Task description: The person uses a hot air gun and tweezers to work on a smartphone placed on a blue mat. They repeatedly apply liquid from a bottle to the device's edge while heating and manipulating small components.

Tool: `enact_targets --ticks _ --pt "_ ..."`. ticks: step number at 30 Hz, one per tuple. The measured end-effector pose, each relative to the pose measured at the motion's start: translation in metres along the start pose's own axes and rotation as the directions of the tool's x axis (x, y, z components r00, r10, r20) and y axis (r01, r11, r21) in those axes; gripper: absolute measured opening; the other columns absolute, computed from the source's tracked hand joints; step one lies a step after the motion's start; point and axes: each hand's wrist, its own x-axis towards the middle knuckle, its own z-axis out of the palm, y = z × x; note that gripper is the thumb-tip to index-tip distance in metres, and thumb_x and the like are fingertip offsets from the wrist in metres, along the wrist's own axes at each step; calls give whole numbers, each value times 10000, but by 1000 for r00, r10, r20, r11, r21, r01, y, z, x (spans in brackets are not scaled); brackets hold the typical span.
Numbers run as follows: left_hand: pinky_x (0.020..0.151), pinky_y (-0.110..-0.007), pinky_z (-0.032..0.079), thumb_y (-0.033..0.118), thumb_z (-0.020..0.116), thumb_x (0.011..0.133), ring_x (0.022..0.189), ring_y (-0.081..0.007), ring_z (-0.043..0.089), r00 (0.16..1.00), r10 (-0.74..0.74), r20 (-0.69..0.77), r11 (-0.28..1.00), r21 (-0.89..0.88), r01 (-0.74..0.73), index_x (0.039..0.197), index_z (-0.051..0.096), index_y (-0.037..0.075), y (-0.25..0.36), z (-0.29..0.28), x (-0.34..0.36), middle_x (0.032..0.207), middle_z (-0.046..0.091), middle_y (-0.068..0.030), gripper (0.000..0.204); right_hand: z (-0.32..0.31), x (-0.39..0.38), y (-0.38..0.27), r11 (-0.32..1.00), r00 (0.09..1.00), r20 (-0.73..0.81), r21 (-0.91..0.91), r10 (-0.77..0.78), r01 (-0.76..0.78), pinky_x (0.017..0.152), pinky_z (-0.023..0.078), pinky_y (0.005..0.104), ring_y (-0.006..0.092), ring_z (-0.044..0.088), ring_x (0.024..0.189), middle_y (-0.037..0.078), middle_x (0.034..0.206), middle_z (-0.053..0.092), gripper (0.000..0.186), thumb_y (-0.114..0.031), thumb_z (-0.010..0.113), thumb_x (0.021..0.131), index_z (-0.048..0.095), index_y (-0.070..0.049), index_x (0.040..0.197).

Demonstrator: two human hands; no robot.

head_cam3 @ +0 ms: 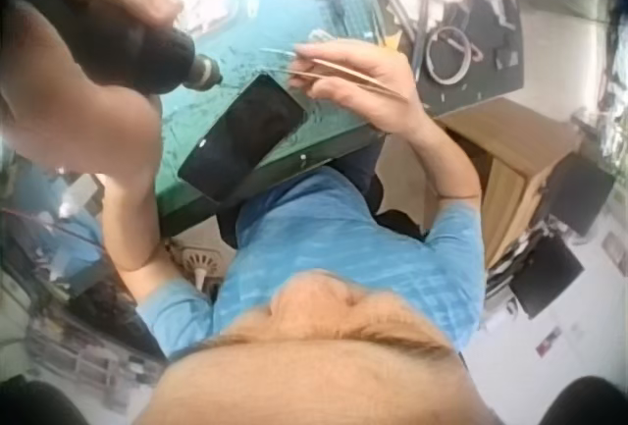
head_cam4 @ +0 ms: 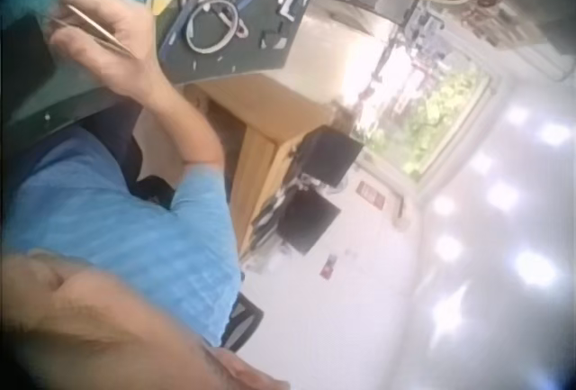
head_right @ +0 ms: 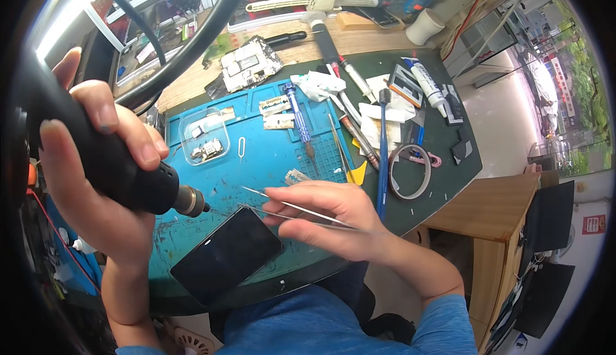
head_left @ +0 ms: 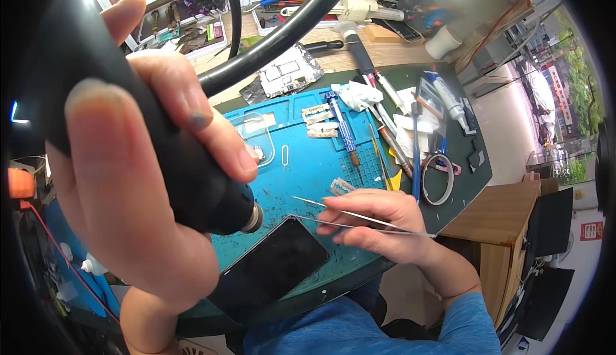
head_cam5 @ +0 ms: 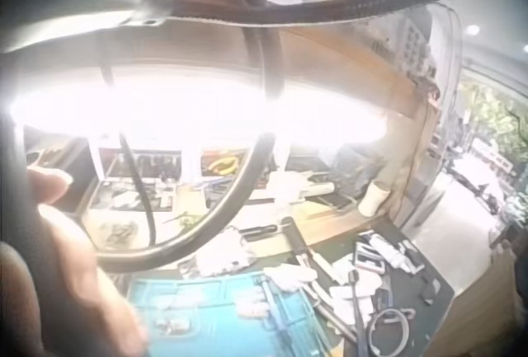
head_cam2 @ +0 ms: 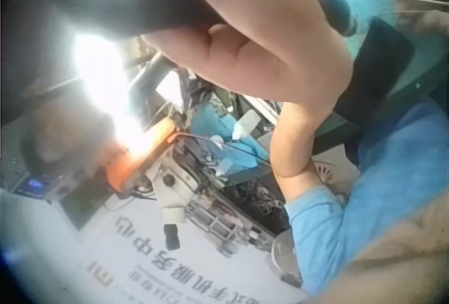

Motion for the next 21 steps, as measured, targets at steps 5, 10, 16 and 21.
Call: enact_targets --ticks 5,10,16,21 --pt "619 -293 570 515 366 1175 607 -109 601 999 -17 -31 998 -62 15 1577 367 -81 -3 7 -1 996 487 -45 718 3 -2 10 1000 989 -144 18 -16 19 923 628 291 197 801 1082 145 1186 791 376 -20 810 988 721 22 1352" --pt "612 -288 568 520 360 1174 610 -104 601 998 4 -64 995 -100 -11 1586 358 -77 -5 7 2 1007 487 -40 726 5 10 13 910 969 -116 -381 -219 161 737 619 284 194 810 849 124 976 832 244 -63 827 965 803 16 1195" --pt "612 -288 568 524 364 1172 613 -103 602 999 -4 -53 993 -115 -2 1588 354 -76 -11 8 -4 1012 487 -39 730 1 10 7 889 982 -32 -431 -187 155 797 656 321 235 829 883 165 1002 833 220 -17 782 992 796 42 1204" --pt "612 -288 568 527 367 1170 615 -102 603 999 -11 -47 994 -107 6 1590 351 -74 -14 4 -6 1017 488 -39 734 5 11 8 896 981 -66 -422 -180 136 750 639 311 221 814 840 150 976 829 216 -26 794 982 802 32 1190"
